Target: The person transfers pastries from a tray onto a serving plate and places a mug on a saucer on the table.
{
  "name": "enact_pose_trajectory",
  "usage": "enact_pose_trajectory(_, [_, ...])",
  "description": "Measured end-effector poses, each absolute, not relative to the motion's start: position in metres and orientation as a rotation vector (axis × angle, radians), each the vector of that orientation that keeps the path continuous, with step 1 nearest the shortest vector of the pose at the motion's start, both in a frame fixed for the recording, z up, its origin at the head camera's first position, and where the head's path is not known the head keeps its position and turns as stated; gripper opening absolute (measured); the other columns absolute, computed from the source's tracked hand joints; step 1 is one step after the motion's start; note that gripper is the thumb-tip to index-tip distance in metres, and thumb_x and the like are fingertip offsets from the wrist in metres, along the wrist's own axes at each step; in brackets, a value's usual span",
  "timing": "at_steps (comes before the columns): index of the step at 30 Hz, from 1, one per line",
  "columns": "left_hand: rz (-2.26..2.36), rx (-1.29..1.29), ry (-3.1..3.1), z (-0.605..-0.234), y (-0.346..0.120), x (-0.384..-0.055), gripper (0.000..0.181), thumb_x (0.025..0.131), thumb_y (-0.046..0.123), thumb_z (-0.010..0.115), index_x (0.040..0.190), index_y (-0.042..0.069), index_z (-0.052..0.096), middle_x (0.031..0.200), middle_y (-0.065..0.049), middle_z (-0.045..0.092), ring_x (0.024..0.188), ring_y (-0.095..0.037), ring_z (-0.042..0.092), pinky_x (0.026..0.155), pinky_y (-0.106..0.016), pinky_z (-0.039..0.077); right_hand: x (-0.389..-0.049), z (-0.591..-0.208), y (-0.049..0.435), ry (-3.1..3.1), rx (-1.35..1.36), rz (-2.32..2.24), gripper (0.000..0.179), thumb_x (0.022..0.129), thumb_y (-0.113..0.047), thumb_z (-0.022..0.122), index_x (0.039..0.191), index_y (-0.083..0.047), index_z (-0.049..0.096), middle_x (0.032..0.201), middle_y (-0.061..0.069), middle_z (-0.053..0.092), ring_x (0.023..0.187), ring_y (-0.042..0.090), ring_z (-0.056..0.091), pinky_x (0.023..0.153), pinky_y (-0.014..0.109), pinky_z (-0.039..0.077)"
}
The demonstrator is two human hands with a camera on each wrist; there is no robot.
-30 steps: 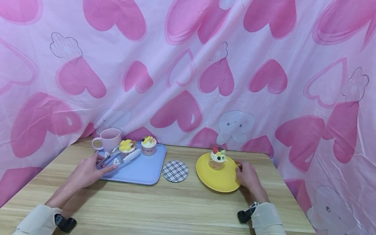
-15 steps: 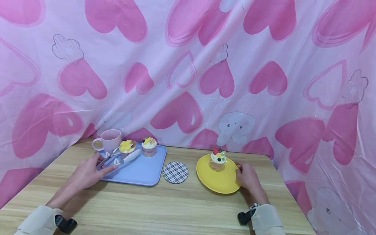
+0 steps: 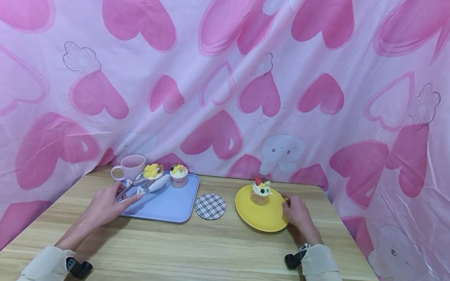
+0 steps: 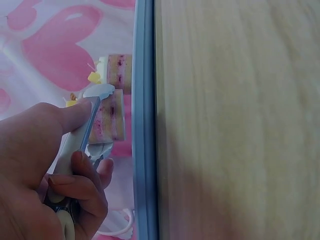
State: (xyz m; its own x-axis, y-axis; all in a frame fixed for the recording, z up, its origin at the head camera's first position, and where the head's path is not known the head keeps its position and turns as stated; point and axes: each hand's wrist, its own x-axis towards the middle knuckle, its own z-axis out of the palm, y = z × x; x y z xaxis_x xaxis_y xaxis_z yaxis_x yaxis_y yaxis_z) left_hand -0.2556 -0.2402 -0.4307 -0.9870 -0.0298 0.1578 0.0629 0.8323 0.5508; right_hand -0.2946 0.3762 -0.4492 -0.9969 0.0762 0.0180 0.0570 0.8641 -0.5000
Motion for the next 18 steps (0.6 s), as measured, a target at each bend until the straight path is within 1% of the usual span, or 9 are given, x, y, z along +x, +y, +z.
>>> enact_pose_trajectory(6, [-0.860,-0.032,-2.827,-0.4284,-0.2386,-0.2551,0.094,0.090,0.073,0.076,0.138,-0.004,0.052,0.106,-0.018,0.066,0.088,-0.029,0.061,0.068,-0.035,0.046,-0.2952,-0.4498,0.3768,-2.998,-0.106,0.804,0.044,0.108,-0.005,0.055,0.151,0.003,0.057,0.117,0.025,0.070,0.097,0.030,0.065,0.082,0.042,0.059])
enact_pose_trajectory(10, [-0.864,-0.042,-2.810,-0.4261,-0.2361,-0.2540,0.089,0.090,0.072,0.077,0.135,0.000,0.054,0.101,-0.015,0.064,0.086,-0.028,0.060,0.066,-0.035,0.045,-0.2949,-0.4499,0.3768,-2.999,-0.108,0.803,0.044,0.108,-0.004,0.055,0.151,0.003,0.056,0.117,0.024,0.070,0.096,0.029,0.065,0.081,0.042,0.059])
enact_pose_trajectory(13, [-0.878,-0.044,-2.805,-0.4238,-0.2338,-0.2523,0.083,0.090,0.071,0.078,0.131,0.003,0.054,0.094,-0.011,0.060,0.082,-0.026,0.058,0.061,-0.034,0.042,-0.2949,-0.4501,0.3767,-2.999,-0.109,0.801,0.044,0.108,-0.004,0.055,0.151,0.003,0.056,0.116,0.024,0.070,0.096,0.029,0.064,0.081,0.041,0.058])
enact_pose_trajectory(18, [-0.884,-0.057,-2.788,-0.4207,-0.2305,-0.2497,0.079,0.090,0.069,0.078,0.129,0.005,0.055,0.092,-0.009,0.060,0.080,-0.025,0.058,0.058,-0.033,0.041,-0.2941,-0.4498,0.3761,-2.992,-0.095,0.795,0.044,0.108,-0.005,0.054,0.151,0.003,0.057,0.116,0.024,0.071,0.096,0.029,0.065,0.082,0.043,0.059])
